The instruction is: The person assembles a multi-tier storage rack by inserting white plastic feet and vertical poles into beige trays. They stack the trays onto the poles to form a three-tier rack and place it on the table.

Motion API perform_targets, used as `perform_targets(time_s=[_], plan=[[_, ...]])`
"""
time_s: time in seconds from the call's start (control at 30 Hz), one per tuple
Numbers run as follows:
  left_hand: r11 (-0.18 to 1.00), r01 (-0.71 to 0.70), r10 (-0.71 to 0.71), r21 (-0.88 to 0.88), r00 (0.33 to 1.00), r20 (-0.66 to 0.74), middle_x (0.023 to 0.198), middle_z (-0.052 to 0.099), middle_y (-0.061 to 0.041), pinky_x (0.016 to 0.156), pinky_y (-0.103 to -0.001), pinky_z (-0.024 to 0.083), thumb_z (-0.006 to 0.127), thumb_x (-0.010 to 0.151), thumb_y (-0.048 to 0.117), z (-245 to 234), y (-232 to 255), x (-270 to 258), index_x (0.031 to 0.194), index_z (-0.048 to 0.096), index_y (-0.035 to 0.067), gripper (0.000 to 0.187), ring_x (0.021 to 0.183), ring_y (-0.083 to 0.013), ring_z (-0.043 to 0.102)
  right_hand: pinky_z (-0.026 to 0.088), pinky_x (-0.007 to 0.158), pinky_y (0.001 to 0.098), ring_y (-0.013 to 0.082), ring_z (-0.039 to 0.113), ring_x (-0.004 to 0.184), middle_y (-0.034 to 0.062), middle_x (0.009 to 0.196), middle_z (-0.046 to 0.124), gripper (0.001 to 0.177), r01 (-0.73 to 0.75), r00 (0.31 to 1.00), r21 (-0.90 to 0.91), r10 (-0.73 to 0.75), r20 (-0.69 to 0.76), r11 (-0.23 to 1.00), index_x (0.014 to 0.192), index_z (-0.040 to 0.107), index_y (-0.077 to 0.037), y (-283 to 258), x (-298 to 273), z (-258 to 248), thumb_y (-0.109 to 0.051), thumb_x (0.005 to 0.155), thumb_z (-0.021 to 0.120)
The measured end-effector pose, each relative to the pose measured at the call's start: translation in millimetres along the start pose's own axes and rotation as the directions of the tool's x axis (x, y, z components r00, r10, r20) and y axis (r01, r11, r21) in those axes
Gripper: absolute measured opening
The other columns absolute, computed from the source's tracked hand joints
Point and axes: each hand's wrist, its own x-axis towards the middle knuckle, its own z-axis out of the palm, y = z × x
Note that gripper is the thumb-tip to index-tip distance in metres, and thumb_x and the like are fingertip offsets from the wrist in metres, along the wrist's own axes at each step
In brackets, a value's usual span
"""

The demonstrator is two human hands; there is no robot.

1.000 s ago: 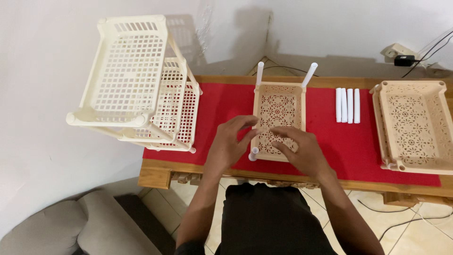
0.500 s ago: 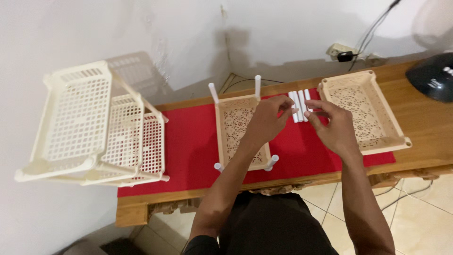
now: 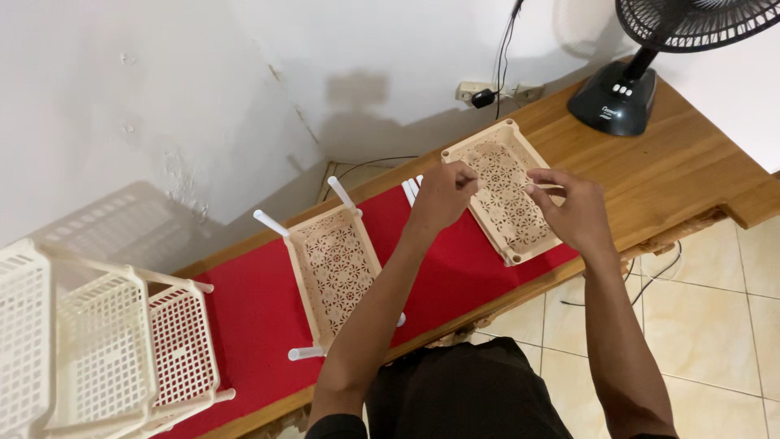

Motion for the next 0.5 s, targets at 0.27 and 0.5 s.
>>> perform_targets(time_s=[0.27,0.5], plan=[[0.892,0.444,-0.452,0.085,0.885,0.116,0.064,0.072,-0.011,0.064,-0.028,0.059,0.076,0.089,0.022,51,-88,54,0.093,0.081,-0.004,0.027,0.062,-0.0196,0.075,0.059,0.088,0.0379,0.0259,0.076,0.097,0.016,0.107,0.078,0.026,-0.118,0.991,-0.238,0.129,0.029,0.964,0.117,0.077,-0.006,154,63,28,-0.017,0.094,0.076],[0.626,0.657,-0.66,-0.421,0.733,0.162,0.084,0.077,-0.021,0.056,-0.032,0.066,0.073,0.08,-0.004,111,-126,55,0.095,0.07,-0.014,0.018,0.067,-0.0263,0.079,0.058,0.087,0.0382,0.0266,0.075,0.097,0.0158,0.107,0.078,0.032,-0.293,0.943,-0.219,0.319,0.097,0.931,0.118,0.077,-0.007,243,78,61,-0.015,0.088,0.074]])
